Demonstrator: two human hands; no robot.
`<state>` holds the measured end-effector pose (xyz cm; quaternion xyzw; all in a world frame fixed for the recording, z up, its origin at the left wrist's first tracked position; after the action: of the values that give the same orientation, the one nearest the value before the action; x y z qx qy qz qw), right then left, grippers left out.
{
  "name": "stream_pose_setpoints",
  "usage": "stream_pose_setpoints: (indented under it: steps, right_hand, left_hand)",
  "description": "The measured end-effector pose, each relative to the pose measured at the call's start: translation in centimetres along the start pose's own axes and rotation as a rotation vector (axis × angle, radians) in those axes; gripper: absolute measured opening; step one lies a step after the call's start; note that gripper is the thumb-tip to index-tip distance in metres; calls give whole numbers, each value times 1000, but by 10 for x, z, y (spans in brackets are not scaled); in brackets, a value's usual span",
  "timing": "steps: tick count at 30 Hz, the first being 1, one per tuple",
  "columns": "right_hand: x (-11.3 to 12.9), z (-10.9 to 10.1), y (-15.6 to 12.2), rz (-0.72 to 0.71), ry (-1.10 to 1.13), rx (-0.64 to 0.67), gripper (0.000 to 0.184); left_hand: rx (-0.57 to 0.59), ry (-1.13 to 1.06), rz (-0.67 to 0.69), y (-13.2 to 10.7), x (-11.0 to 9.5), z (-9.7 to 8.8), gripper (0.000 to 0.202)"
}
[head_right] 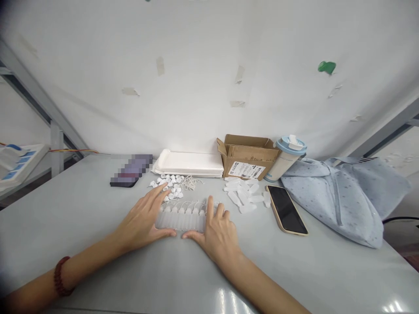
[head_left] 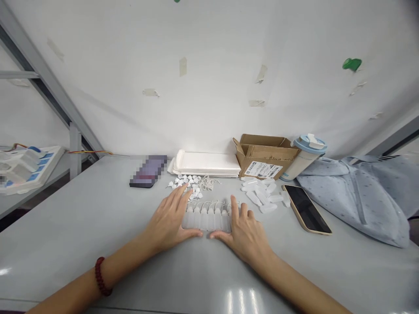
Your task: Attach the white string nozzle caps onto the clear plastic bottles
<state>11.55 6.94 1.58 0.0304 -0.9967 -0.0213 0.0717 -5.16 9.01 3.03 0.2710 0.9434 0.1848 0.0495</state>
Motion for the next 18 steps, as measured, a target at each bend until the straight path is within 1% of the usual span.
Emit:
stream_pose_setpoints:
  steps: [2, 4, 7, 9, 11, 13, 15, 17, 18]
  right_hand:
    - [-5, -3, 0, 16, 4, 19, 112]
    - [-11, -8, 1, 35, 4, 32, 109]
    - [-24, -21, 7, 73, 10, 15, 99]
    - [-34, -33, 15, 97, 31, -24, 91]
    - [-44, -45, 26, 116, 74, -75, 81]
    - [-55, -54, 37, 120, 172, -114, 71]
    - [-65, -59, 47, 94, 275, -138, 65]
    - [-72, -60, 51, 39, 356, -135, 59]
    - [-73, -58, 51, -8, 407, -105, 55]
  left_hand:
    - [-5, -16, -19, 0, 6, -5, 101]
    - [3, -45, -70, 2, 15, -10, 95]
    - [19, -145, -201, 8, 35, -19, 71]
    - [5, -239, -304, 15, 49, -25, 56]
    - [-1, -316, -372, 24, 59, -28, 46]
    - [5, -377, -403, 35, 63, -28, 39]
    - [14, -425, -419, 45, 62, -27, 34]
    - [15, -457, -404, 52, 56, -25, 30]
    - [15, -467, -383, 54, 51, -25, 29]
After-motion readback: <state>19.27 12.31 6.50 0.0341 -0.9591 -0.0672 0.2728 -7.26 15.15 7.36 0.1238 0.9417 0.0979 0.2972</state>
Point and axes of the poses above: each hand's wrist, its own y-axis towards the middle knuckle, its own z-axis out of the palm, x = y × z, the point moved 9 cm from there along y, towards the middle knuckle, and after that the axes turned 7 degrees about y, right-handed, at the moved point
